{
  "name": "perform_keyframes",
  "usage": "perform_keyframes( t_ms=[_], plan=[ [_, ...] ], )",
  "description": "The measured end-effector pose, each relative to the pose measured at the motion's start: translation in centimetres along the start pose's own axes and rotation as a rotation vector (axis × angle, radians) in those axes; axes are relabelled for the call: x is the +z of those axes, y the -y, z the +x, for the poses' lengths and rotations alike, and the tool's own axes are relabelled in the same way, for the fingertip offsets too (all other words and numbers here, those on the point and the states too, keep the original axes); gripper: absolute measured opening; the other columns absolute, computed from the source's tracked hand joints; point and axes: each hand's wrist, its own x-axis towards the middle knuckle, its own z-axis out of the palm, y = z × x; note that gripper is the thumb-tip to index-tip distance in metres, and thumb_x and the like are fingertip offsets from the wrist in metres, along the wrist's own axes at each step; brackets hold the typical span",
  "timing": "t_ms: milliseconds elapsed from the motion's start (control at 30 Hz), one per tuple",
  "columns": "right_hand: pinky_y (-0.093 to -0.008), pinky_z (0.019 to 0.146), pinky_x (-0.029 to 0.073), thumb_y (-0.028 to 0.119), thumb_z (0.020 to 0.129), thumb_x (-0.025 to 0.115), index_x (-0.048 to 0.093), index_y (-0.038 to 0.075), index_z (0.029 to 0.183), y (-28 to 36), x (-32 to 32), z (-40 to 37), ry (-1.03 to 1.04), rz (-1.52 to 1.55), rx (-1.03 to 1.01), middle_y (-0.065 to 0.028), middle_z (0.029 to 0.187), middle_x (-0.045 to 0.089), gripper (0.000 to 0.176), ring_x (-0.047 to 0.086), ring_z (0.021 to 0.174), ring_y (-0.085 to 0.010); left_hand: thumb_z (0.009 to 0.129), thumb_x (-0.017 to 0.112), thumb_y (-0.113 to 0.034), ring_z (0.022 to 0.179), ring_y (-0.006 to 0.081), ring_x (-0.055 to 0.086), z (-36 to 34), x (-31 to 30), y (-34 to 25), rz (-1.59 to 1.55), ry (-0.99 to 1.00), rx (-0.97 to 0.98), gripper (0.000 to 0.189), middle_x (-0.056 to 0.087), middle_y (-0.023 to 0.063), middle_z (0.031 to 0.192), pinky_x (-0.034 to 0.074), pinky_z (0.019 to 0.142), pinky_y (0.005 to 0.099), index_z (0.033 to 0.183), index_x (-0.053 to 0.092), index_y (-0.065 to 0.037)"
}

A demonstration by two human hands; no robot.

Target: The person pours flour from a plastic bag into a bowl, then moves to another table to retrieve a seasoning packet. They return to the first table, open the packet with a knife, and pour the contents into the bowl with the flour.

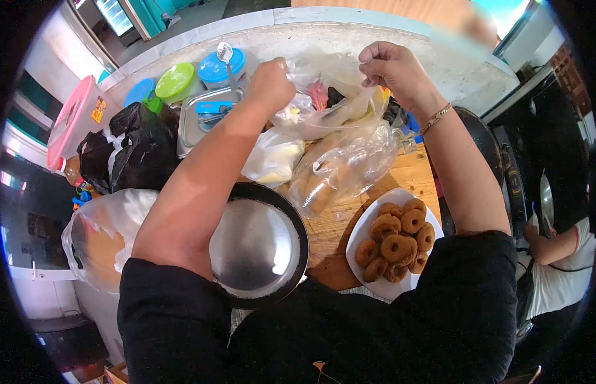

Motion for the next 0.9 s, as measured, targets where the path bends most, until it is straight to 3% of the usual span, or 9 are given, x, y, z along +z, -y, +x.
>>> perform_keyframes(
  t_ms=[133,233,367,567,667,767,867,900],
  plan=[
    [-0.0229,0.064,0.05,-0.002,0.079,0.06,0.06,0.002,0.082,0.2,-0.3,-1.0,0.247,-0.277,0.021,-0.0012,0.079,0.06,0.005,0.058,0.065,-0.0095,0.07,0.069,-0.008,0.093,0.0367,0.061,-1.4,-0.6,0.8,-0.07,0.121,0.061,0.03,0.063,0.0205,0.095,0.048,0.079,0.0424,0.097,0.058,-0.002],
    [-0.0217,0.063,0.048,-0.001,0.08,0.059,0.061,0.001,0.082,0.1,-0.1,-2.7,0.335,-0.388,0.093,-0.0005,0.076,0.06,0.004,0.056,0.066,-0.0075,0.069,0.07,-0.007,0.09,0.0325,0.06,-2.5,-1.1,0.7,-0.144,0.183,0.08,0.03,0.062,0.0185,0.094,0.047,0.078,0.0396,0.096,0.057,-0.003],
    [-0.0211,0.065,0.045,-0.001,0.08,0.059,0.06,0.001,0.084,-0.3,0.2,-4.2,0.389,-0.457,0.038,0.0003,0.076,0.059,0.005,0.054,0.069,-0.0062,0.07,0.071,-0.005,0.09,0.0299,0.059,-3.4,-2.2,0.7,-0.224,0.215,0.14,0.03,0.059,0.0172,0.094,0.045,0.078,0.0375,0.096,0.056,-0.003],
    [-0.0216,0.065,0.046,-0.002,0.08,0.058,0.06,0.0,0.085,0.4,0.1,-3.8,0.192,-0.218,0.054,0.0001,0.078,0.058,0.006,0.055,0.069,-0.0075,0.071,0.071,-0.006,0.089,0.0294,0.058,-4.0,-2.4,0.2,-0.156,0.151,0.1,0.034,0.059,0.0173,0.096,0.045,0.079,0.0376,0.1,0.054,-0.004],
    [-0.0228,0.066,0.047,-0.003,0.081,0.057,0.061,-0.001,0.086,0.5,0.2,-3.5,0.177,-0.302,0.003,-0.0022,0.078,0.059,0.007,0.056,0.069,-0.0092,0.072,0.071,-0.007,0.09,0.0293,0.058,-4.0,-1.8,0.8,-0.15,0.11,0.122,0.034,0.06,0.0177,0.097,0.045,0.079,0.0378,0.1,0.054,-0.003],
    [-0.0261,0.068,0.048,0.0,0.082,0.057,0.062,-0.002,0.088,1.5,1.7,-4.6,-0.025,-0.864,-0.252,-0.0056,0.078,0.059,0.009,0.058,0.07,-0.013,0.073,0.072,-0.007,0.092,0.0274,0.059,-3.6,-2.0,0.9,-0.197,0.152,0.049,0.034,0.06,0.0172,0.099,0.045,0.079,0.0368,0.101,0.054,-0.002],
    [-0.0398,0.071,0.049,0.007,0.077,0.058,0.064,0.001,0.085,2.8,4.9,-5.6,-0.212,-0.673,-0.651,-0.0189,0.085,0.063,0.012,0.061,0.074,-0.0357,0.074,0.073,-0.008,0.094,0.0232,0.058,-3.0,-2.1,1.0,-0.209,0.146,0.036,0.034,0.061,0.0161,0.101,0.046,0.079,0.0341,0.102,0.054,-0.002],
    [-0.0378,0.071,0.049,0.008,0.08,0.057,0.064,0.0,0.087,3.0,6.0,-5.8,-0.074,-0.659,-0.554,-0.0179,0.083,0.063,0.013,0.061,0.074,-0.0316,0.074,0.073,-0.008,0.093,0.0221,0.059,-2.8,-1.6,1.5,-0.263,0.146,0.049,0.034,0.062,0.0153,0.1,0.046,0.078,0.0332,0.102,0.054,-0.002]
  ],
)
